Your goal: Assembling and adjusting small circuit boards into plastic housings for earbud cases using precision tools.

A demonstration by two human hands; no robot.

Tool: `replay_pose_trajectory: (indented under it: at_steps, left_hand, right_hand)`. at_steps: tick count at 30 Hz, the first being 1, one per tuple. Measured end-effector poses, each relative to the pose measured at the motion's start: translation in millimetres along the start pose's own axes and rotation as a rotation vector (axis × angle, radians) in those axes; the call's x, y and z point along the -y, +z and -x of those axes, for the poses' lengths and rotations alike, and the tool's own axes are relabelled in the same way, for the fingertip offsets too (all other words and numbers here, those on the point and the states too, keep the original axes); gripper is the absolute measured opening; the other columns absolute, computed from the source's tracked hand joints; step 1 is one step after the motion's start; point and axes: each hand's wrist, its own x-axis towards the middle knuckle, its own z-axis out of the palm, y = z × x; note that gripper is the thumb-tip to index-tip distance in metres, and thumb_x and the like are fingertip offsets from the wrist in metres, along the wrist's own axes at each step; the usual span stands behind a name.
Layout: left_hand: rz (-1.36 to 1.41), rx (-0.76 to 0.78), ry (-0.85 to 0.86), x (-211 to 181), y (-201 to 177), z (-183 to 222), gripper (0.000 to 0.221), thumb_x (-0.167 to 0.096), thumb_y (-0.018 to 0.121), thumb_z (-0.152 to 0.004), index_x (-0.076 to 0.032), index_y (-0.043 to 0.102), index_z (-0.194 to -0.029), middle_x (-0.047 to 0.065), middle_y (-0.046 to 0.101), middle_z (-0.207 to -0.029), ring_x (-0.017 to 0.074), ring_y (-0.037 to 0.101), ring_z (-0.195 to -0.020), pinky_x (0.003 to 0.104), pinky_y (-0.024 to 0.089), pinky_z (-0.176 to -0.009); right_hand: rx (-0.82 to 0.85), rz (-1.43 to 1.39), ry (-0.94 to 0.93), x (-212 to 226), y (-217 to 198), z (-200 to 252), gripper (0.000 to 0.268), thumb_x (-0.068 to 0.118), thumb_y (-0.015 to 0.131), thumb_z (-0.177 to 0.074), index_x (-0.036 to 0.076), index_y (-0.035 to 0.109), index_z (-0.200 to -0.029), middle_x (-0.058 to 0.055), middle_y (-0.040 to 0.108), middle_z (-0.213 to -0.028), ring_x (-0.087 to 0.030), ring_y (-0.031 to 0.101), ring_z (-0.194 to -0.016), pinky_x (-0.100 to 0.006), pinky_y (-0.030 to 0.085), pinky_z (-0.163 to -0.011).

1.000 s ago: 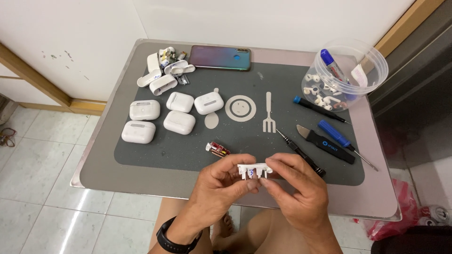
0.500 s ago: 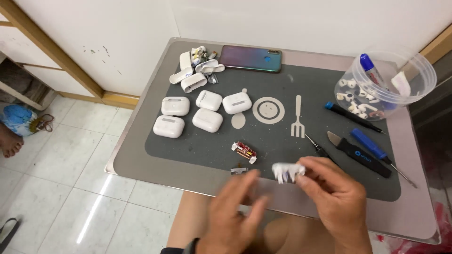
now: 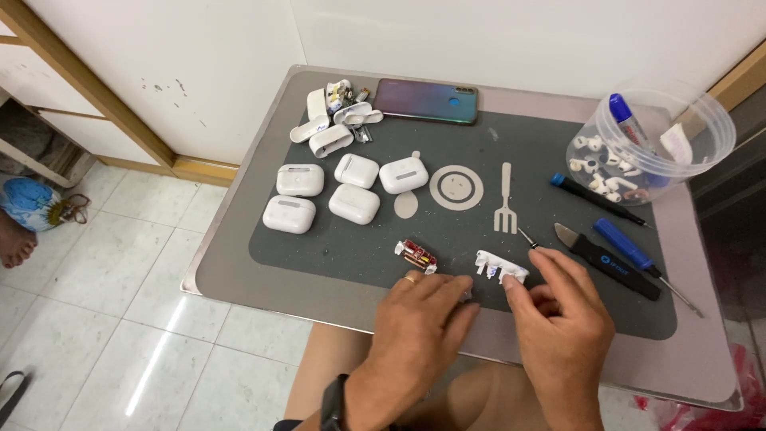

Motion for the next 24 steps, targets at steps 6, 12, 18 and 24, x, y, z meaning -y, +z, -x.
replay_pose_trajectory:
  at_steps: [6, 12, 18, 24]
  left_hand:
    - [-0.208, 0.199, -0.015, 45, -56, -27, 0.061, -0.001, 0.064, -0.079, -0.013, 0.058, -0.138, 0.011, 0.055, -0.146, 0.037, 0.059, -0.094, 0.048, 0.055, -0.067]
    - [-0.118, 0.358, 0.155, 55, -54, -40, 0.028, -0.009, 0.068, -0.097, -0.009, 0.064, -0.124, 0.006, 0.07, -0.105, 0.0295, 0.055, -0.079, 0.043, 0.051, -0.063]
    - [0.43, 0.212, -0.24, 32, -61, -30, 0.028, -0.004, 0.07, -0.092, -0.003, 0.073, -0.12, 0.006, 0.07, -0.105, 0.0151, 0.068, -0.091, 0.025, 0.051, -0.077]
    - [0.662, 0.283, -0.279, 29, -69, -21, 0.033, 0.001, 0.07, -0.092, -0.009, 0.072, -0.123, 0.006, 0.069, -0.11, 0.0138, 0.065, -0.094, 0.023, 0.051, -0.072]
  right_hand:
    - [-0.133, -0.11, 0.031, -9, -4, 11, 0.022, -0.01, 0.08, -0.091, -0.008, 0.075, -0.113, -0.016, 0.07, -0.101, -0.016, 0.059, -0.07, -0.025, 0.048, -0.059]
    - [-0.145, -0.075, -0.21, -11, -5, 15, 0.01, -0.012, 0.078, -0.093, -0.01, 0.076, -0.102, -0.014, 0.069, -0.081, -0.016, 0.052, -0.06, -0.029, 0.042, -0.057]
    - [0.038, -0.302, -0.296, -4, 3, 32, 0.032, -0.007, 0.076, -0.085, -0.002, 0.069, -0.116, -0.008, 0.074, -0.082, -0.008, 0.063, -0.057, -0.014, 0.058, -0.046]
    - [0.114, -0.404, -0.069, 19, 24, 35, 0.043, 0.004, 0.085, -0.079, 0.005, 0.073, -0.12, -0.005, 0.077, -0.089, -0.004, 0.056, -0.059, -0.018, 0.056, -0.059]
